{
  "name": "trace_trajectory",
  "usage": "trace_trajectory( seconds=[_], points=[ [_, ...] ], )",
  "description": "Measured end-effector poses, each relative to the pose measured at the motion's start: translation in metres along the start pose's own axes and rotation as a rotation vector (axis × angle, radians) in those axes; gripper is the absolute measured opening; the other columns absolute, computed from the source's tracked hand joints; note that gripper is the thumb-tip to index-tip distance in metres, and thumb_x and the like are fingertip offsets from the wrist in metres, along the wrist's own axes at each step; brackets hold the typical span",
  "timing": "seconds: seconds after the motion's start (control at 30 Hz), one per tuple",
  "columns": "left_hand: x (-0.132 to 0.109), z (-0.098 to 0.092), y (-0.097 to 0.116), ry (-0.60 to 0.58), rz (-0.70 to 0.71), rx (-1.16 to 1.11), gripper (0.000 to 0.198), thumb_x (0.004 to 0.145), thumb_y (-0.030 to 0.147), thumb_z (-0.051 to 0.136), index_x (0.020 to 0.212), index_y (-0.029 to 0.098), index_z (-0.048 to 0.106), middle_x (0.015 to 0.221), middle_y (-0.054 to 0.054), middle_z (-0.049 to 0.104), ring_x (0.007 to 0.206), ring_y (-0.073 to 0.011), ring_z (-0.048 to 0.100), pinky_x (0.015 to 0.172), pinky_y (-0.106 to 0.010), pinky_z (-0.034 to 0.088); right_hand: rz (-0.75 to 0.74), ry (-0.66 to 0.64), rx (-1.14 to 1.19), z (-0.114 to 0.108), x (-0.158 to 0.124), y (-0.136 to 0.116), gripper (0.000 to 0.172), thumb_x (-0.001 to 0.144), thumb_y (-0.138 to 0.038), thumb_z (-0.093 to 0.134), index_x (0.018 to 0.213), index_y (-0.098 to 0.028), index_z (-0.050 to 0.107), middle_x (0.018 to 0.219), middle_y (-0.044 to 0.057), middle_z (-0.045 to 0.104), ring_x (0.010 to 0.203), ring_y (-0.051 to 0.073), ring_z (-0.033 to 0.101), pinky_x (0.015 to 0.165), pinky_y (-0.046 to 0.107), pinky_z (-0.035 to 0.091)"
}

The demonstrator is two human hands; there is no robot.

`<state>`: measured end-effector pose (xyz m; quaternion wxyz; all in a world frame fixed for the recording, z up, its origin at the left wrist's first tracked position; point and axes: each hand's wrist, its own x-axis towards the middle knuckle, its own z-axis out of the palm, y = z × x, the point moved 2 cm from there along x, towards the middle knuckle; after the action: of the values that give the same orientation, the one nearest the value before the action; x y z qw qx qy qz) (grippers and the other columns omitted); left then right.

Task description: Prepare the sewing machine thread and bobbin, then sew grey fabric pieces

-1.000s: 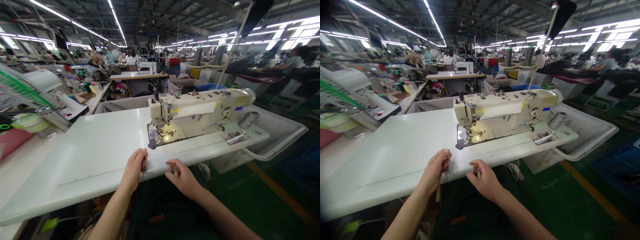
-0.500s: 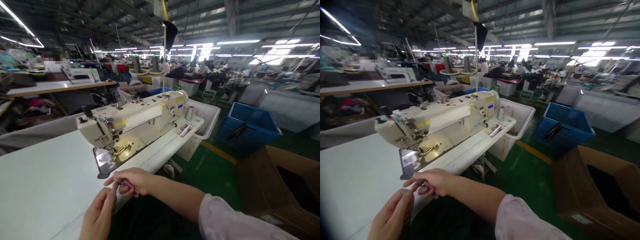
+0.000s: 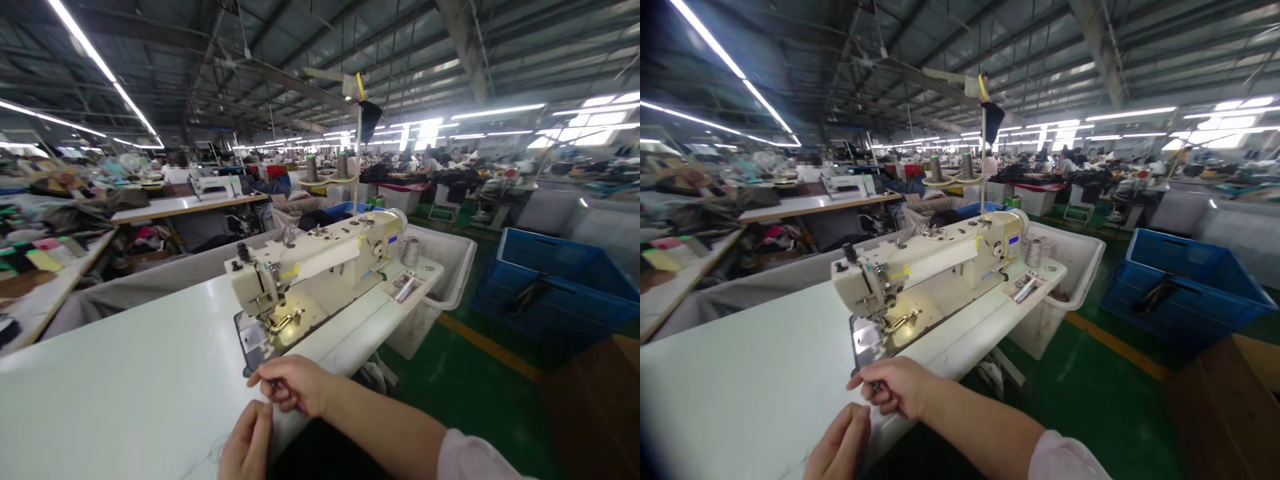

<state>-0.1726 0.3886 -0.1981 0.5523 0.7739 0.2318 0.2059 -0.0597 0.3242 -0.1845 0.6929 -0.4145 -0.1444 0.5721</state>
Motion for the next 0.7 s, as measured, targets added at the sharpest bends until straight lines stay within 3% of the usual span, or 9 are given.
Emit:
trace_trajectory(
  seconds=[0.17,0.27,0.37,0.43,0.5,0.6,0.63,0.7],
  points=[
    [-0.010,-0.011,0.001,-0.014,-0.109,-0.097,0.052,0.077,0.070,0.052,0.059,0.021,0.042,0.055,0.004,0.037,0.052,-0.0127,0.035,0.049,-0.025,0.032,-0.110,0.064,-0.095,0.003,-0.005,0.005,0.022,0.085,-0.033,0.059,0.090,-0.012,0.063,0.067,-0.004,0.050,0.042,0.002,0.025,0.037,0.017,0.010],
    [-0.019,-0.022,0.005,0.031,-0.131,-0.210,0.048,0.085,0.061,0.049,0.060,0.020,0.042,0.054,0.004,0.037,0.051,-0.0112,0.034,0.048,-0.023,0.031,-0.204,0.156,-0.234,0.010,-0.015,0.010,0.043,0.088,-0.053,0.055,0.100,-0.013,0.063,0.077,-0.002,0.055,0.042,0.001,0.025,0.036,0.017,0.012],
    [-0.025,-0.032,0.012,0.027,-0.137,-0.322,0.040,0.089,0.050,0.051,0.066,0.018,0.049,0.057,0.003,0.046,0.055,-0.0111,0.042,0.054,-0.022,0.037,-0.087,0.090,-0.433,0.021,-0.030,0.025,0.061,0.086,-0.067,0.050,0.118,-0.016,0.058,0.066,-0.006,0.052,0.039,0.002,0.025,0.035,0.017,0.015],
    [-0.026,-0.040,0.016,0.070,-0.147,-0.465,0.032,0.088,0.045,0.056,0.071,0.018,0.053,0.065,0.001,0.053,0.062,-0.0119,0.049,0.059,-0.022,0.043,0.026,-0.053,-0.549,0.031,-0.040,0.039,0.058,0.081,-0.061,0.062,0.118,-0.016,0.058,0.056,-0.009,0.048,0.041,0.004,0.031,0.039,0.017,0.021],
    [-0.023,-0.050,0.018,0.224,-0.141,-0.660,0.026,0.085,0.040,0.060,0.074,0.018,0.054,0.073,0.001,0.057,0.068,-0.0118,0.054,0.065,-0.022,0.047,0.021,-0.126,-0.613,0.037,-0.048,0.049,0.043,0.080,-0.051,0.067,0.102,-0.015,0.064,0.054,-0.008,0.047,0.046,0.005,0.036,0.045,0.018,0.027],
    [-0.023,-0.061,0.015,0.495,-0.064,-0.805,0.021,0.083,0.036,0.063,0.075,0.017,0.056,0.083,0.000,0.061,0.079,-0.0124,0.060,0.081,-0.026,0.050,-0.133,0.016,-0.628,0.036,-0.056,0.053,0.035,0.090,-0.047,0.055,0.086,-0.013,0.063,0.053,-0.006,0.044,0.049,0.005,0.036,0.049,0.019,0.029],
    [-0.025,-0.060,0.014,0.502,-0.049,-0.770,0.020,0.083,0.036,0.062,0.079,0.017,0.058,0.088,-0.001,0.063,0.086,-0.0138,0.062,0.086,-0.028,0.049,-0.166,0.068,-0.634,0.033,-0.058,0.052,0.037,0.091,-0.047,0.051,0.085,-0.013,0.063,0.053,-0.007,0.042,0.048,0.005,0.034,0.049,0.019,0.028],
    [-0.033,-0.050,0.013,0.335,-0.066,-0.617,0.021,0.084,0.037,0.063,0.092,0.018,0.064,0.098,-0.004,0.066,0.096,-0.0169,0.062,0.092,-0.032,0.047,-0.203,0.092,-0.666,0.027,-0.064,0.047,0.037,0.091,-0.048,0.052,0.086,-0.013,0.062,0.055,-0.006,0.042,0.049,0.006,0.034,0.048,0.020,0.027]
  ],
)
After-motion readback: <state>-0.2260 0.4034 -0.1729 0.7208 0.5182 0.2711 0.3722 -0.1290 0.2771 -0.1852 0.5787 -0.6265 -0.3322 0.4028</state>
